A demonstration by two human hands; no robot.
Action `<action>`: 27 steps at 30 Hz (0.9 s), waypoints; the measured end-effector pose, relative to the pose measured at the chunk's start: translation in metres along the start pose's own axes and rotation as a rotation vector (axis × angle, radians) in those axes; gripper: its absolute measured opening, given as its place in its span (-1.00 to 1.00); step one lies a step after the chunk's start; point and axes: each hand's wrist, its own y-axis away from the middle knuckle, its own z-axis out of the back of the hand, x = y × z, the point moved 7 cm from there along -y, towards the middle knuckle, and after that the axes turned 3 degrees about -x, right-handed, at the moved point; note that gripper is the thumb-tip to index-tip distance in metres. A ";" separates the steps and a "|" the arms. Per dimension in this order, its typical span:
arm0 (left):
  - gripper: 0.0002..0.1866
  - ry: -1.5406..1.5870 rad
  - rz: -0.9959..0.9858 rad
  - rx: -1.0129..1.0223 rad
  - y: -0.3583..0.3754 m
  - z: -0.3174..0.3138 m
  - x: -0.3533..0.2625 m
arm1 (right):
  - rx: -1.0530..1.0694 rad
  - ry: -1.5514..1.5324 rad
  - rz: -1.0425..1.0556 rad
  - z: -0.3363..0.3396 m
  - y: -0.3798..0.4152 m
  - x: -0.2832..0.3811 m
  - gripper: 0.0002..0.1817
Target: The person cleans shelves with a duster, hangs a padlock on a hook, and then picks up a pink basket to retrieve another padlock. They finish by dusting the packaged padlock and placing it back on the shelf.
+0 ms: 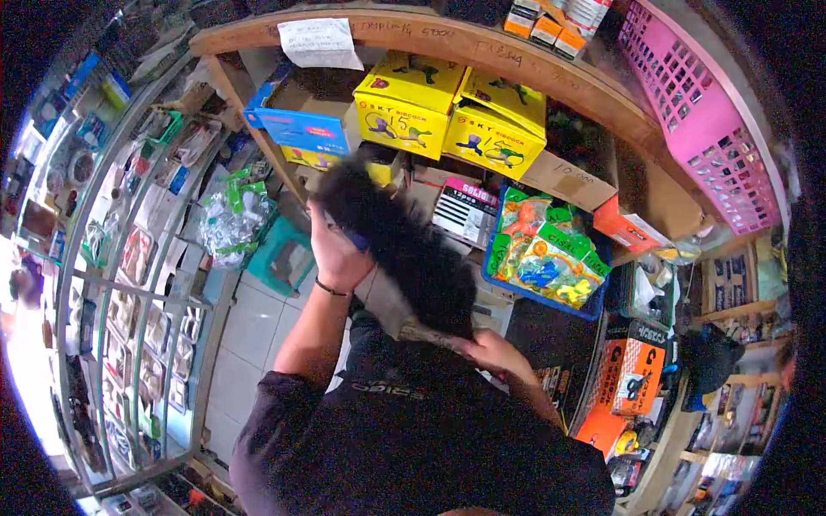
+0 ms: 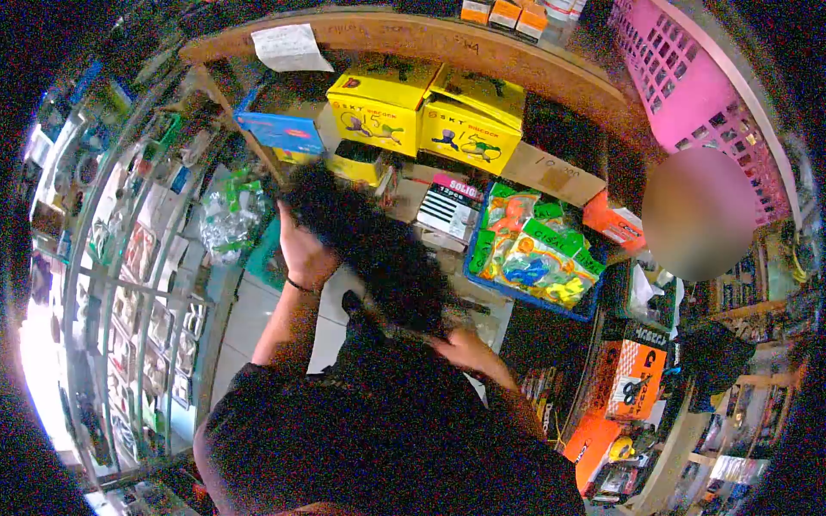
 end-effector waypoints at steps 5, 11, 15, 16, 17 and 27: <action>-0.30 0.264 0.086 0.028 0.003 -0.019 0.006 | -0.148 -0.200 -0.040 0.014 0.005 0.005 -0.60; -0.39 -0.244 -0.018 0.065 -0.006 -0.007 0.004 | -0.135 0.006 0.207 0.010 -0.001 0.008 -0.59; -0.30 0.033 -0.014 -0.030 0.004 -0.006 -0.008 | -0.185 -0.062 0.095 0.008 -0.009 -0.008 -0.56; -0.31 0.011 -0.046 -0.026 0.003 -0.006 -0.011 | -0.003 0.037 -0.018 0.001 -0.012 -0.004 -0.55; -0.32 -0.162 -0.021 0.000 0.002 0.001 -0.012 | 0.178 0.135 -0.133 -0.008 -0.011 -0.006 -0.53; -0.35 -0.196 0.037 0.230 0.009 -0.005 -0.011 | 0.099 0.093 -0.070 -0.020 -0.015 -0.023 -0.57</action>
